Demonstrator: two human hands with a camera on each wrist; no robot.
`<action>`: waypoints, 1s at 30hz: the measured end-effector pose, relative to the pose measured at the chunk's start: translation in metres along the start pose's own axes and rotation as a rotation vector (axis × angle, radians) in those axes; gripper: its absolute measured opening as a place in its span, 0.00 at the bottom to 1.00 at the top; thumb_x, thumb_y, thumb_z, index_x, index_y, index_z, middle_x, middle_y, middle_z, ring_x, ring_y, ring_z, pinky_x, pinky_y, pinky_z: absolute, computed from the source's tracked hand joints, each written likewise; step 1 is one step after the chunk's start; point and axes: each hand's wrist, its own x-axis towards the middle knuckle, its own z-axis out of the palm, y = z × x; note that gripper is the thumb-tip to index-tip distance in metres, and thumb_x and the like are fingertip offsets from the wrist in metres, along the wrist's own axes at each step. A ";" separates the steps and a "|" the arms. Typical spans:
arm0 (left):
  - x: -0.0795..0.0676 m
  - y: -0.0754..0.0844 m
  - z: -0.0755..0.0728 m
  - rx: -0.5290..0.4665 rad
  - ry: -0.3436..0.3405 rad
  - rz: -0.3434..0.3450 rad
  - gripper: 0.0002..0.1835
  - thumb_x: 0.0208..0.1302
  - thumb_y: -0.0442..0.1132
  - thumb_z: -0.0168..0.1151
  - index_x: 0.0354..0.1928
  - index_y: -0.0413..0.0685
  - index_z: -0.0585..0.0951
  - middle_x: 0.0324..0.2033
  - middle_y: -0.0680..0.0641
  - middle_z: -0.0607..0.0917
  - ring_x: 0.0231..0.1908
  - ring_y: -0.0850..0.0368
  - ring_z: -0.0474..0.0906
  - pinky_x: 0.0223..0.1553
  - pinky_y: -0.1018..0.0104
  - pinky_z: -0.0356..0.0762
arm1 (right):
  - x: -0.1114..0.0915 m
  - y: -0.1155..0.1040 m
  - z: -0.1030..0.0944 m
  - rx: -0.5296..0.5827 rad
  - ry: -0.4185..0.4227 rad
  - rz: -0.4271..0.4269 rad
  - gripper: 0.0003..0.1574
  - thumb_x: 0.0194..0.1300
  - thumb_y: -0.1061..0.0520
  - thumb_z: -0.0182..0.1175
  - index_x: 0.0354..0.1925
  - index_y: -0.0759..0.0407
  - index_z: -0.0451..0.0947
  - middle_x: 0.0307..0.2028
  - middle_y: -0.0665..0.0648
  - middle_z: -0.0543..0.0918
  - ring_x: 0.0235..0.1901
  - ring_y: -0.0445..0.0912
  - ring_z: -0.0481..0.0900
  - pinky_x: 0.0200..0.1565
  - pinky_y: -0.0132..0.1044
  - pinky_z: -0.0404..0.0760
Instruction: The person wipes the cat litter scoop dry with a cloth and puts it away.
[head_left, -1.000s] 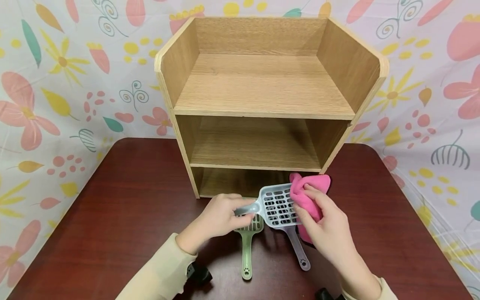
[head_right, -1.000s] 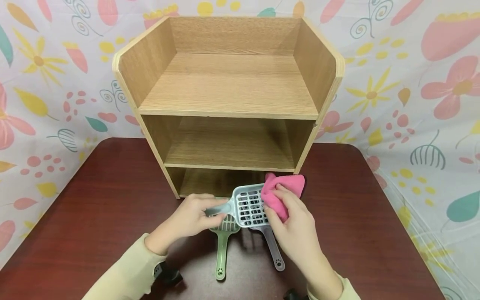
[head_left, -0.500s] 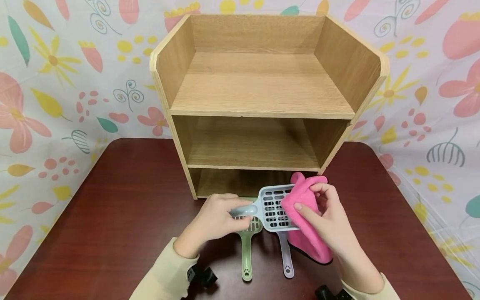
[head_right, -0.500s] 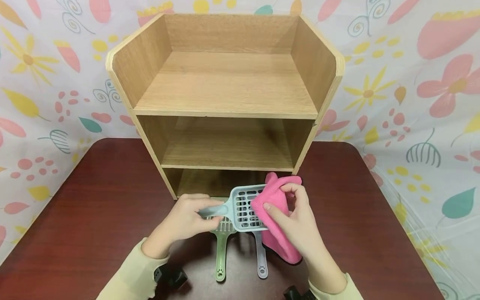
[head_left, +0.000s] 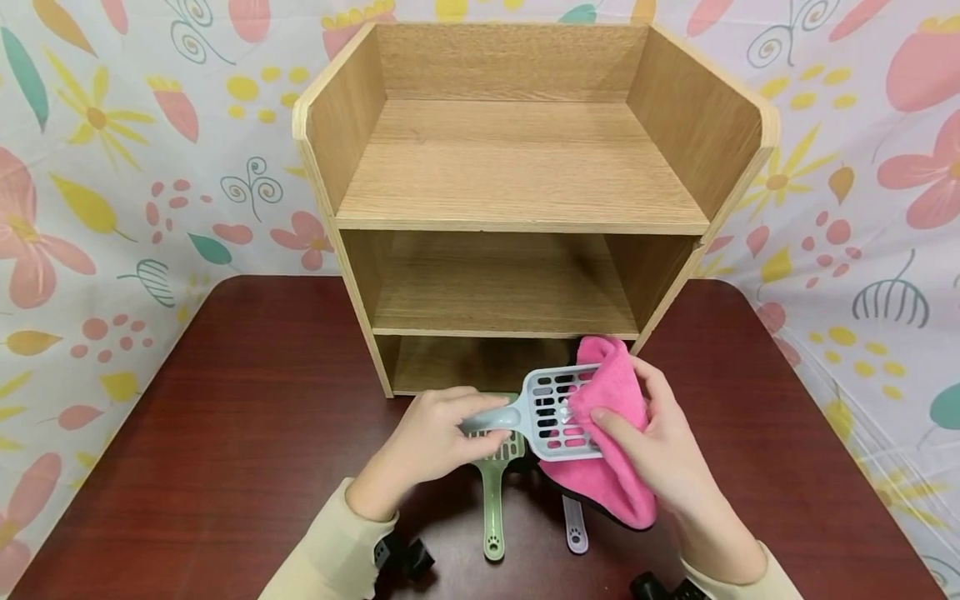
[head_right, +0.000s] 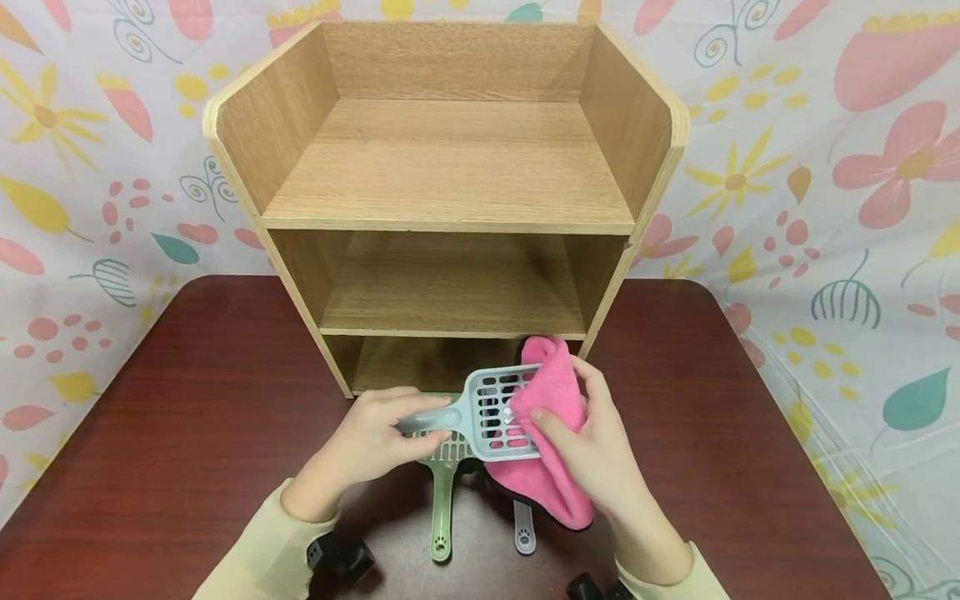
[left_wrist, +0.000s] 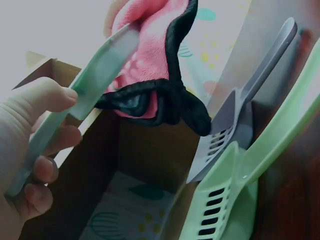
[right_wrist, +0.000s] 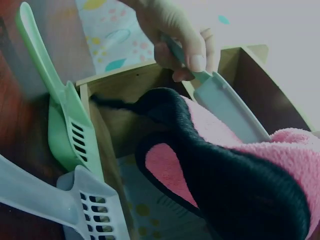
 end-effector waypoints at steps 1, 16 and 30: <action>-0.001 0.000 -0.001 0.013 -0.004 -0.003 0.15 0.45 0.39 0.73 0.38 0.44 0.86 0.25 0.52 0.85 0.18 0.67 0.73 0.23 0.83 0.70 | 0.001 0.000 0.001 -0.004 0.013 0.008 0.40 0.61 0.64 0.61 0.67 0.51 0.55 0.40 0.49 0.79 0.34 0.41 0.84 0.33 0.39 0.84; 0.000 0.000 -0.016 -0.081 -0.016 0.045 0.11 0.47 0.35 0.72 0.34 0.39 0.87 0.26 0.47 0.87 0.23 0.63 0.82 0.28 0.82 0.76 | 0.007 -0.005 -0.001 -0.109 0.020 -0.062 0.38 0.61 0.64 0.62 0.66 0.53 0.59 0.39 0.44 0.80 0.33 0.39 0.83 0.31 0.35 0.83; -0.001 0.006 -0.022 -0.256 -0.140 -0.151 0.09 0.45 0.36 0.73 0.32 0.44 0.88 0.28 0.49 0.88 0.26 0.68 0.80 0.28 0.83 0.74 | 0.023 -0.015 -0.023 -0.550 -0.166 -0.263 0.34 0.57 0.60 0.66 0.61 0.48 0.69 0.44 0.53 0.80 0.34 0.37 0.76 0.35 0.29 0.75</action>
